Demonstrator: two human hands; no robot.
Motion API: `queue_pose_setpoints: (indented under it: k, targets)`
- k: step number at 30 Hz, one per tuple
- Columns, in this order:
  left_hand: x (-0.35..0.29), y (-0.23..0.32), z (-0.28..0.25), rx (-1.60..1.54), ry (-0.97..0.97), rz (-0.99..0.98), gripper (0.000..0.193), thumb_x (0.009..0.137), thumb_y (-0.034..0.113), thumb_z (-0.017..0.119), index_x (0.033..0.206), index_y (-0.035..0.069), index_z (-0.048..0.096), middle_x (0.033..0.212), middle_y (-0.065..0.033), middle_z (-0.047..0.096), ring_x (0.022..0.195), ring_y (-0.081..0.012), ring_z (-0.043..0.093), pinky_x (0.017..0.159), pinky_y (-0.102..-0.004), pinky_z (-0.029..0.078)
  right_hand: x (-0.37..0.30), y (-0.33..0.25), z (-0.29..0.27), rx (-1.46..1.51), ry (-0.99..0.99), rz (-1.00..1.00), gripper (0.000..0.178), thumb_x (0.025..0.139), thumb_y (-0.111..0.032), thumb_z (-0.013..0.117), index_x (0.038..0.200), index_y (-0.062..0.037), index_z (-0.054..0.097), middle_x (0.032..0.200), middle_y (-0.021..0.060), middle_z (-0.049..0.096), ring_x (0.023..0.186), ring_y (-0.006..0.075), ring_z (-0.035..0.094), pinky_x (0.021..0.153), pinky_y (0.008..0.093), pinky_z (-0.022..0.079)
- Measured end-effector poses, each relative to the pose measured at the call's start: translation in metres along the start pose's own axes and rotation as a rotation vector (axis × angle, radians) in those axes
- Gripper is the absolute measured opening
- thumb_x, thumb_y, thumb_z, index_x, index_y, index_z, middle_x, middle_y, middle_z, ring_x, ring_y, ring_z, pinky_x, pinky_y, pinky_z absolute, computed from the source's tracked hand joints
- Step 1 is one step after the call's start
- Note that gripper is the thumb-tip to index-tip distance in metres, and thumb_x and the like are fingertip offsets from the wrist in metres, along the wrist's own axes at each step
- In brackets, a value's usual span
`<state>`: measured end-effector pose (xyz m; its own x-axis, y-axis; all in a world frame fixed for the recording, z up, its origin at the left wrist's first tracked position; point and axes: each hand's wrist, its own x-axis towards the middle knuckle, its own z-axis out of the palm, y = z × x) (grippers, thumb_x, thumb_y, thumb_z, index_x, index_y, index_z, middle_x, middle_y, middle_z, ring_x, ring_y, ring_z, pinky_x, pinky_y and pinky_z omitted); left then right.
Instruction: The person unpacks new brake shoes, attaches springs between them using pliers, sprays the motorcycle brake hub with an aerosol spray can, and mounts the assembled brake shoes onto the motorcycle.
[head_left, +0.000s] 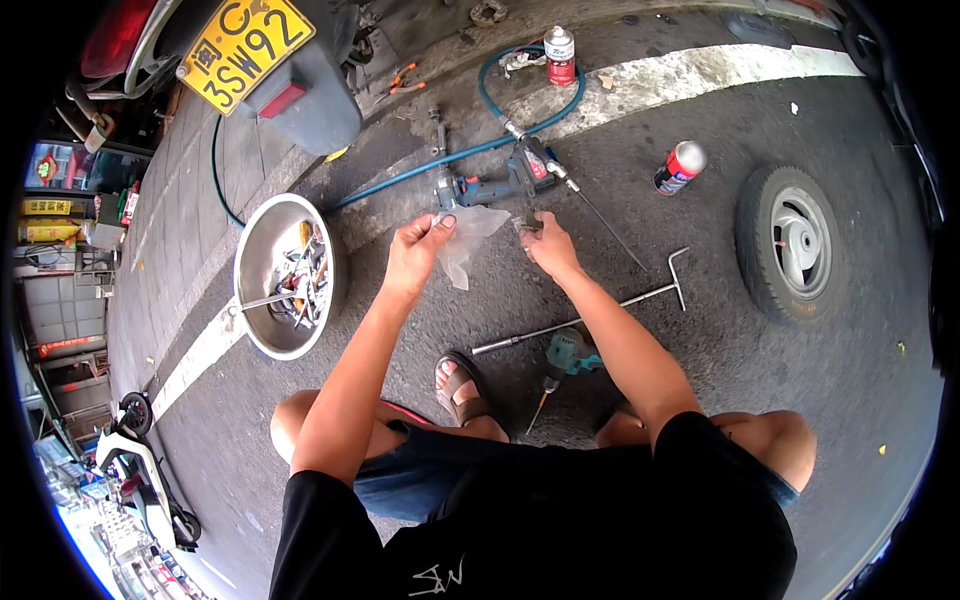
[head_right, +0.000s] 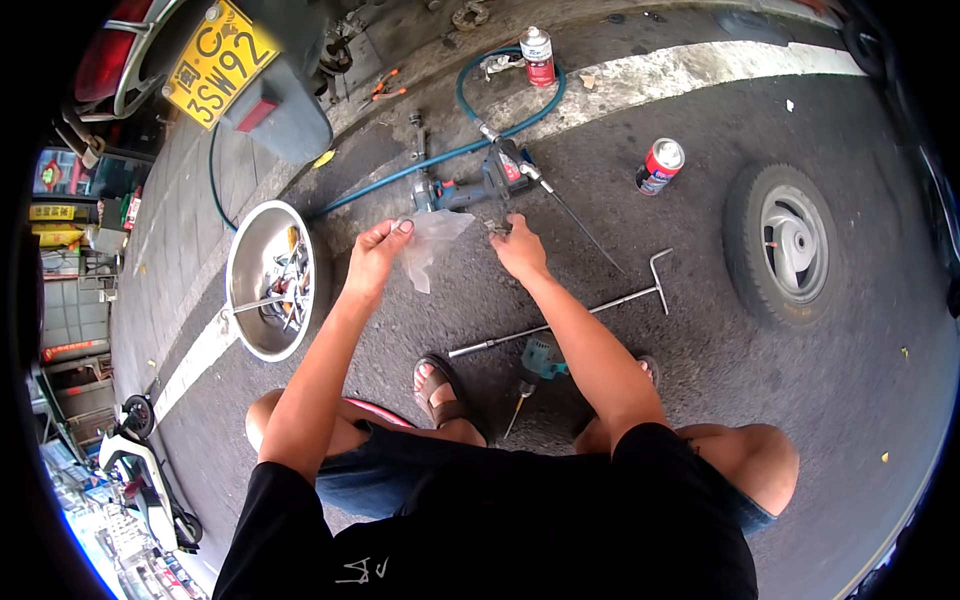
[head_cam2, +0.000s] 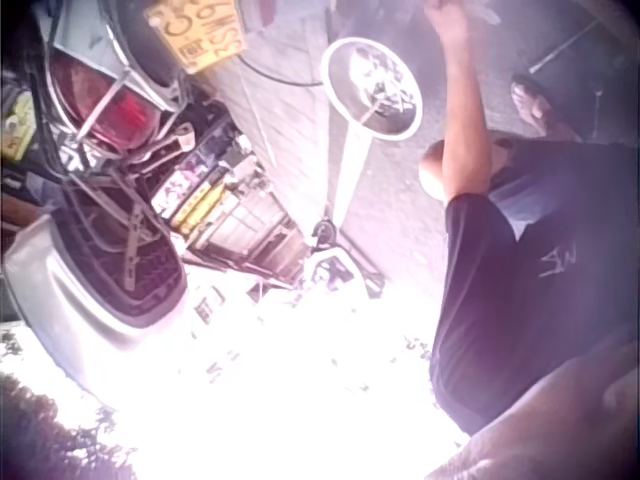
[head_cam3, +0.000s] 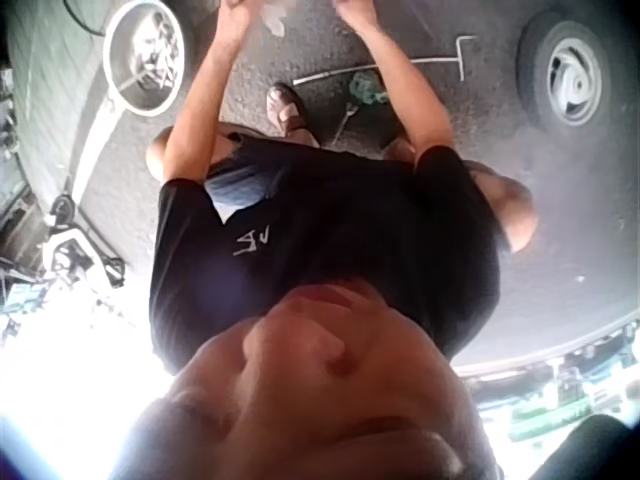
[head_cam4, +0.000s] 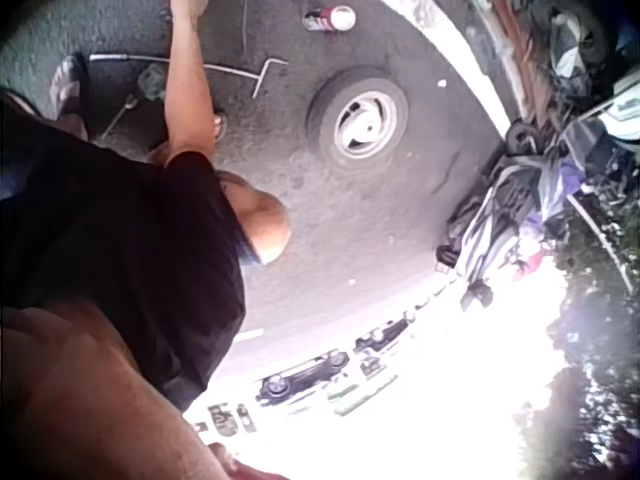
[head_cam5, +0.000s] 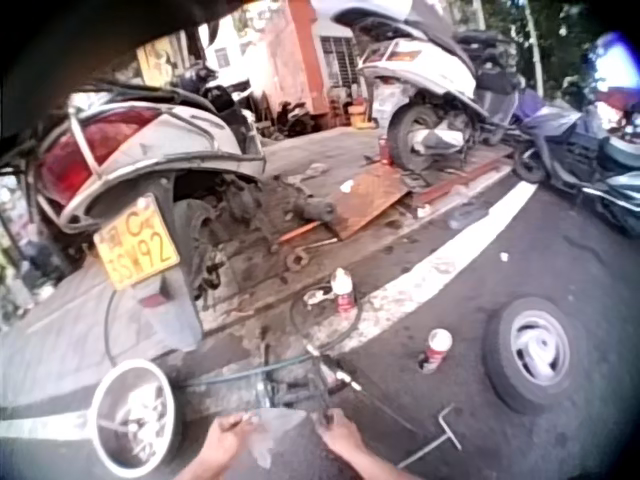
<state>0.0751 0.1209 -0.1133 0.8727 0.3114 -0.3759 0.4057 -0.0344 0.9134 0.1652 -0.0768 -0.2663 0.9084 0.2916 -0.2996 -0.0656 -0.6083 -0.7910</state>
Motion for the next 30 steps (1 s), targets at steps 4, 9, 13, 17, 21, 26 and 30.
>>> queue_pose_setpoints:
  k: [4,9,13,17,21,26,30]
  targets:
    - [0.003,0.004,-0.014,-0.34,-0.016,0.031,0.03,0.097,0.027,0.055,0.112,0.003,0.064,0.112,-0.0093,0.069,0.103,-0.0191,0.062,0.095,-0.0314,0.044,-0.013,-0.067,-0.021,0.601,-0.411,-0.077,0.063,0.091,-0.056,0.06,0.123,-0.0018,0.054,0.103,0.0071,0.067,0.086,0.0167,0.062,0.074,0.0311,0.05]
    - [0.004,0.017,-0.001,-0.578,-0.124,-0.006,0.043,0.1,0.033,0.046,0.127,0.001,0.054,0.13,-0.014,0.06,0.122,-0.0233,0.054,0.102,-0.0353,0.041,-0.018,-0.086,-0.011,0.866,-0.527,0.008,0.046,0.093,-0.052,0.06,0.11,-0.0082,0.058,0.103,0.0043,0.063,0.095,0.0146,0.061,0.074,0.0298,0.049]
    - [-0.004,0.014,0.001,-0.614,-0.126,-0.003,0.039,0.098,0.027,0.047,0.122,-0.003,0.057,0.125,-0.0114,0.062,0.119,-0.0208,0.055,0.107,-0.0353,0.036,-0.023,-0.095,-0.01,1.031,-0.511,0.01,0.039,0.096,-0.045,0.058,0.109,-0.0088,0.057,0.104,0.0035,0.064,0.094,0.0131,0.061,0.074,0.028,0.049]
    - [-0.012,0.018,0.008,-0.398,-0.241,0.062,0.039,0.095,0.019,0.045,0.126,-0.003,0.054,0.13,-0.0112,0.059,0.123,-0.0241,0.053,0.107,-0.038,0.036,-0.028,-0.097,-0.004,1.367,-0.535,0.229,0.029,0.099,-0.036,0.056,0.11,-0.0088,0.058,0.106,0.003,0.064,0.095,0.0132,0.063,0.077,0.0287,0.052]
    - [-0.009,0.017,-0.011,0.324,-0.193,0.278,0.028,0.093,0.008,0.046,0.113,0.001,0.064,0.112,-0.0045,0.063,0.1,-0.0118,0.057,0.088,-0.0248,0.042,-0.031,-0.113,-0.007,1.543,-0.506,0.135,0.026,0.1,-0.033,0.055,0.107,-0.0089,0.059,0.102,0.0027,0.065,0.097,0.0136,0.063,0.078,0.0319,0.053]
    - [-0.009,0.026,0.012,0.327,0.121,0.453,0.023,0.08,-0.007,0.06,0.102,-0.002,0.064,0.093,-0.0049,0.057,0.078,-0.0134,0.056,0.07,-0.0264,0.046,-0.012,-0.101,-0.008,1.222,-0.448,-0.194,0.031,0.098,-0.036,0.058,0.109,-0.0072,0.06,0.097,-0.0014,0.063,0.096,0.0068,0.057,0.082,0.026,0.046]
    - [-0.015,0.037,0.007,0.66,0.271,0.521,0.026,0.079,-0.004,0.062,0.105,-0.003,0.062,0.095,-0.0116,0.058,0.081,-0.0231,0.062,0.071,-0.0328,0.05,-0.032,-0.122,-0.012,1.295,-0.497,-0.133,0.039,0.096,-0.034,0.062,0.122,-0.0053,0.056,0.105,0.0011,0.065,0.097,0.0098,0.058,0.084,0.0268,0.047]
